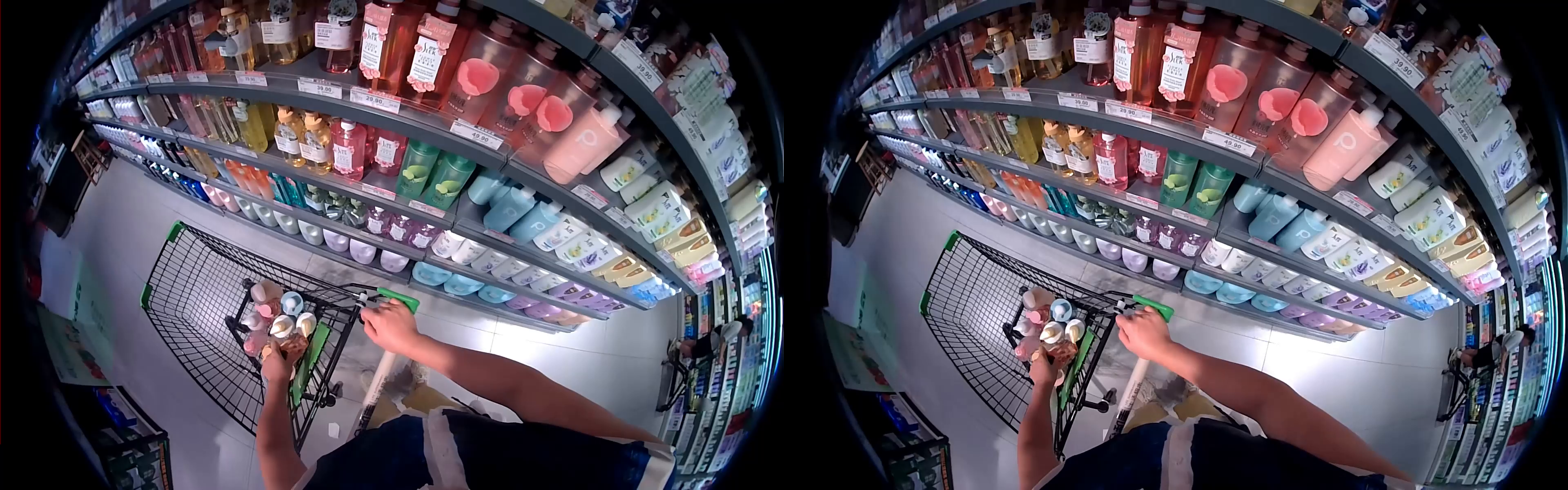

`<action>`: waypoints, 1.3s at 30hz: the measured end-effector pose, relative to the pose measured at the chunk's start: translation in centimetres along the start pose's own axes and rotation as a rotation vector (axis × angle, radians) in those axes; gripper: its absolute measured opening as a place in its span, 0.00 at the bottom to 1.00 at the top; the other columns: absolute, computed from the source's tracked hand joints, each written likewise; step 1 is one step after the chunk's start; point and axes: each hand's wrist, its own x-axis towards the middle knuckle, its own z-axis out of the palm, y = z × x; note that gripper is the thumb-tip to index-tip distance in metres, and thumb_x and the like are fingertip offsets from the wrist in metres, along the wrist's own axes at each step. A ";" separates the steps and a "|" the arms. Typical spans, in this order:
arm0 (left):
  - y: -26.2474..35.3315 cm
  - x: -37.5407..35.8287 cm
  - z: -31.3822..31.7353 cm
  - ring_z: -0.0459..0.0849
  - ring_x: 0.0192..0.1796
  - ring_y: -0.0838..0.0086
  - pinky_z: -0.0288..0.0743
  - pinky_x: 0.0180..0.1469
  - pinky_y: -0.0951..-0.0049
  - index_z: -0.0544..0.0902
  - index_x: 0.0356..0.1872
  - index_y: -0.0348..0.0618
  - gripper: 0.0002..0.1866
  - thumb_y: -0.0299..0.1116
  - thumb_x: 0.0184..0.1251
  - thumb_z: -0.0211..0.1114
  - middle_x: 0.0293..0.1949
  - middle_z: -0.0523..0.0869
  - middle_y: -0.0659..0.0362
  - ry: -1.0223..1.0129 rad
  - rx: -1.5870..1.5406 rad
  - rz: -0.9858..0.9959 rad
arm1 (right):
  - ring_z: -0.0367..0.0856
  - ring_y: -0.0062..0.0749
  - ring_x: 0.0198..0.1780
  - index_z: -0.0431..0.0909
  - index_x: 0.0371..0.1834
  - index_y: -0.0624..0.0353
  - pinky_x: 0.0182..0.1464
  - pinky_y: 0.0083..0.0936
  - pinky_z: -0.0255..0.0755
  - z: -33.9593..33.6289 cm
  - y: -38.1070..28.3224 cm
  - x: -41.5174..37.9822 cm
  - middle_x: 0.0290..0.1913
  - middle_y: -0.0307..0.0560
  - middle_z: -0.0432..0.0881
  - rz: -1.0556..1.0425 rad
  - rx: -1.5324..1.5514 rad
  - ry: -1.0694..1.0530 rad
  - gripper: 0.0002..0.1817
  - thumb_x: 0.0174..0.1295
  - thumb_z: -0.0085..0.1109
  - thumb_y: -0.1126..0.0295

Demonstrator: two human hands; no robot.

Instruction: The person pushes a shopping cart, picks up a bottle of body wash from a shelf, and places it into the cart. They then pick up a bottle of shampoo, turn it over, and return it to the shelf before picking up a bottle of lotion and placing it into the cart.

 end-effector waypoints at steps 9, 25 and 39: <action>2.0 -4.9 -11.9 0.85 0.33 0.50 0.77 0.35 0.52 0.74 0.41 0.48 0.18 0.42 0.52 0.69 0.28 0.86 0.50 0.096 0.023 0.195 | 0.81 0.38 0.30 0.75 0.26 0.51 0.42 0.35 0.68 0.4 0.6 0.3 0.21 0.42 0.79 -0.026 -0.015 0.050 0.04 0.54 0.56 0.65; 18.3 -20.1 -41.4 0.82 0.28 0.59 0.77 0.32 0.64 0.76 0.37 0.40 0.15 0.38 0.52 0.65 0.28 0.82 0.50 0.205 0.046 0.322 | 0.83 0.28 0.38 0.75 0.48 0.57 0.35 0.27 0.75 1.9 0.6 3.7 0.38 0.41 0.83 0.182 1.194 -0.186 0.10 0.67 0.50 0.67; 29.1 -19.8 -45.4 0.75 0.22 0.84 0.73 0.19 0.82 0.73 0.37 0.43 0.15 0.44 0.62 0.62 0.26 0.79 0.63 -0.031 -0.106 0.442 | 0.83 0.47 0.50 0.60 0.70 0.51 0.34 0.45 0.85 -7.5 -4.5 -1.6 0.59 0.53 0.77 -0.036 2.269 -0.773 0.39 0.66 0.36 0.34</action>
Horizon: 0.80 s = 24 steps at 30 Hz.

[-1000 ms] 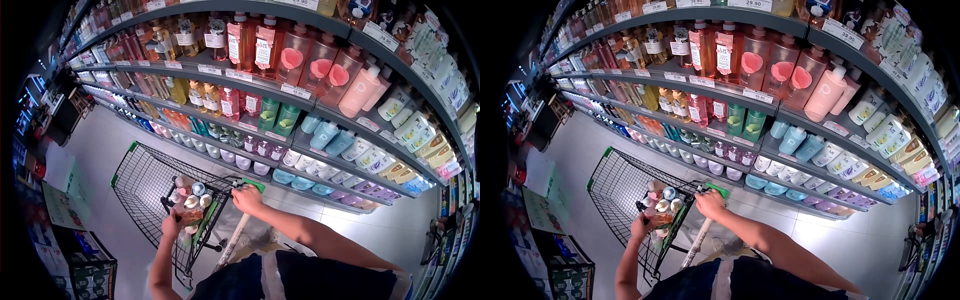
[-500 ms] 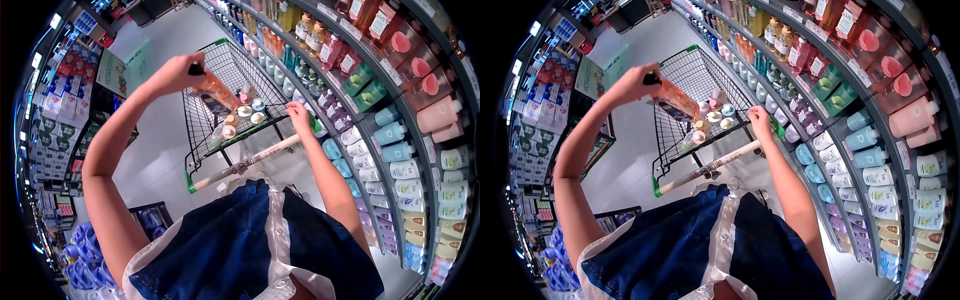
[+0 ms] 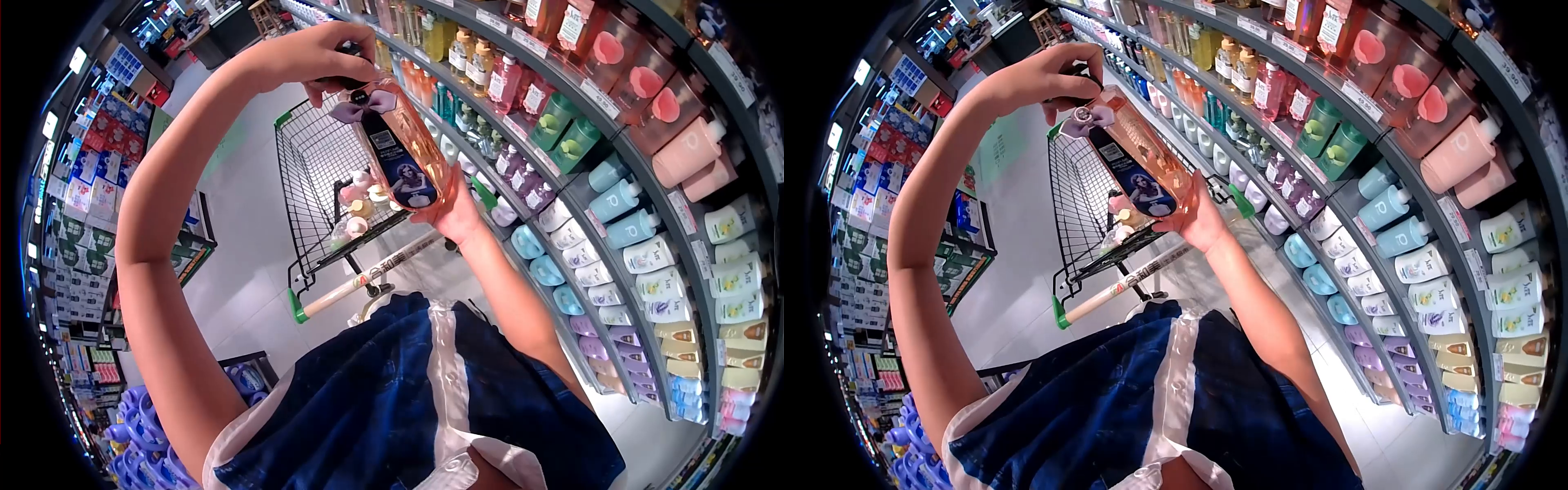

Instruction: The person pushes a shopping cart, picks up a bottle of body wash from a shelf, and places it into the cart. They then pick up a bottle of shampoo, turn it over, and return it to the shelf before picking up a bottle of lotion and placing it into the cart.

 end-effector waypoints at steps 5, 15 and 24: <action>2.2 2.1 0.0 0.77 0.24 0.82 0.80 0.25 0.76 0.75 0.42 0.42 0.20 0.50 0.66 0.58 0.26 0.78 0.61 -0.140 -0.004 -0.012 | 0.81 0.43 0.54 0.56 0.73 0.40 0.39 0.44 0.85 -0.1 0.4 -3.3 0.61 0.46 0.75 -0.066 -0.152 0.067 0.43 0.57 0.61 0.40; -3.3 2.4 11.6 0.78 0.50 0.71 0.73 0.55 0.64 0.60 0.71 0.46 0.42 0.60 0.62 0.61 0.46 0.77 0.58 -0.081 -0.950 0.500 | 0.74 0.63 0.60 0.52 0.74 0.45 0.35 0.39 0.86 0.4 -1.3 -6.4 0.66 0.54 0.68 -0.129 0.026 -0.011 0.50 0.51 0.63 0.37; -1.7 5.7 25.5 0.75 0.58 0.67 0.75 0.57 0.66 0.59 0.67 0.44 0.51 0.50 0.43 0.80 0.57 0.73 0.58 0.112 -1.421 0.257 | 0.67 0.34 0.68 0.47 0.77 0.45 0.61 0.42 0.71 1.9 -4.3 -9.2 0.73 0.41 0.60 -0.220 -0.134 0.110 0.46 0.62 0.56 0.39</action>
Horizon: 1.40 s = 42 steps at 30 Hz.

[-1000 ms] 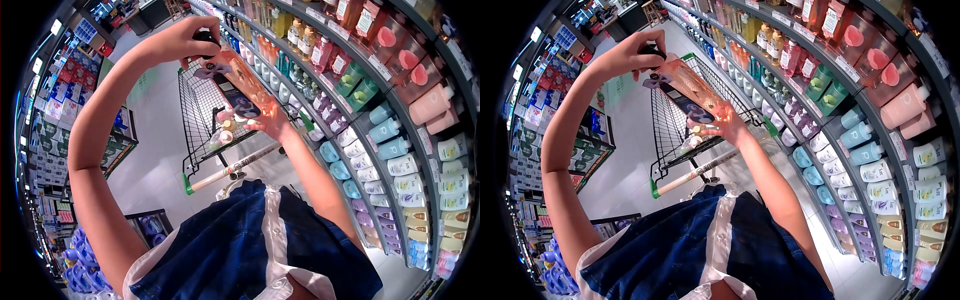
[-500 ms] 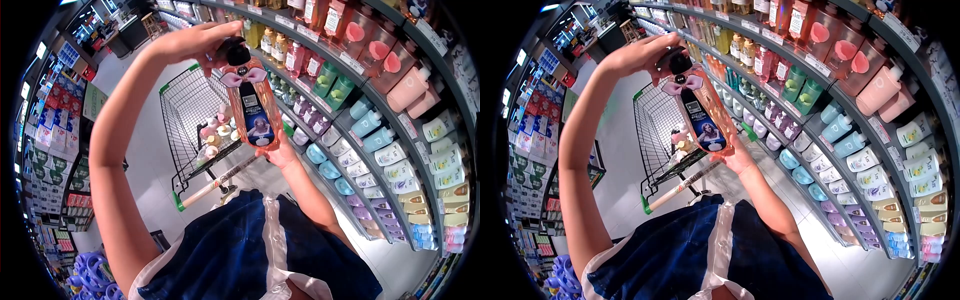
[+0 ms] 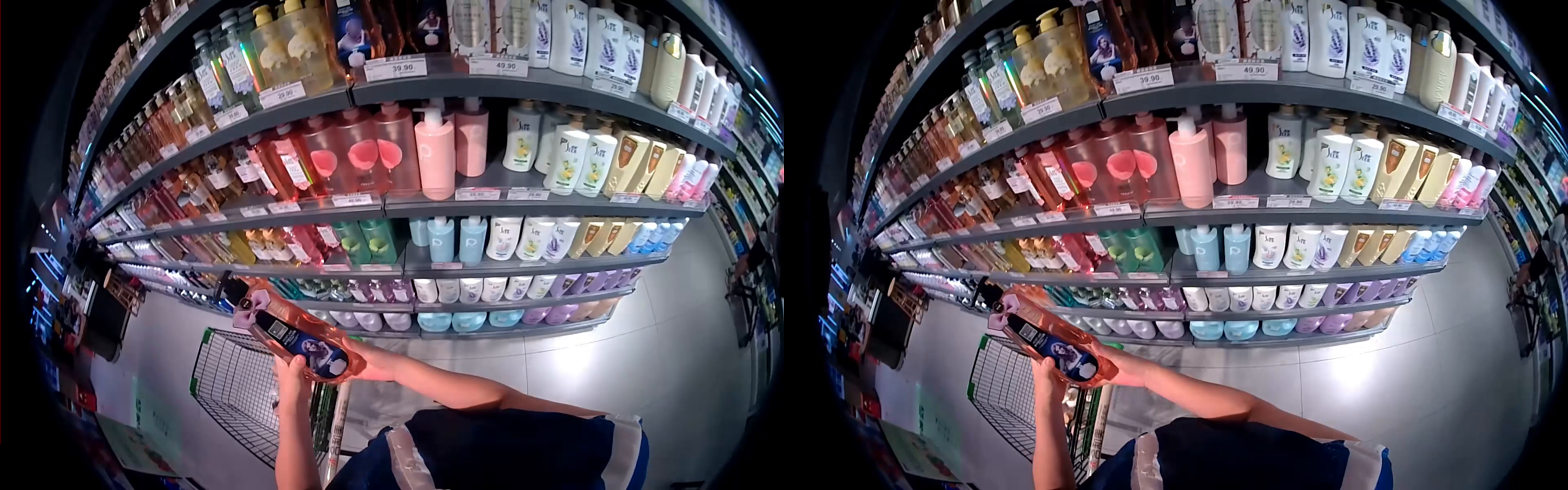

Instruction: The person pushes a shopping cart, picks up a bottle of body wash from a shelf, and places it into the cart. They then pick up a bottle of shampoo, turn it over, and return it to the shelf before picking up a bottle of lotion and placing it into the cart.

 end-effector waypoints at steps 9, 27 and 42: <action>-1.1 2.9 8.8 0.73 0.62 0.68 0.67 0.65 0.67 0.58 0.67 0.40 0.44 0.35 0.51 0.75 0.59 0.71 0.58 -0.171 -0.003 0.080 | 0.61 0.58 0.67 0.44 0.74 0.61 0.67 0.43 0.60 5.2 -6.8 -4.2 0.68 0.66 0.58 -0.612 -1.692 0.507 0.61 0.40 0.78 0.59; 4.6 3.5 13.6 0.53 0.75 0.57 0.44 0.74 0.54 0.41 0.75 0.44 0.54 0.36 0.53 0.69 0.74 0.49 0.48 -0.260 0.659 0.540 | 0.61 0.38 0.70 0.47 0.73 0.64 0.71 0.32 0.55 11.4 -23.9 -4.2 0.69 0.52 0.61 -1.125 -1.468 0.560 0.60 0.37 0.80 0.68; -8.8 -19.1 -15.1 0.70 0.61 0.42 0.64 0.64 0.48 0.68 0.63 0.37 0.32 0.32 0.56 0.68 0.59 0.71 0.37 0.445 1.515 0.265 | 0.73 0.41 0.60 0.56 0.68 0.67 0.63 0.32 0.65 17.2 -45.2 3.1 0.59 0.56 0.73 -1.430 -1.797 0.821 0.56 0.33 0.81 0.66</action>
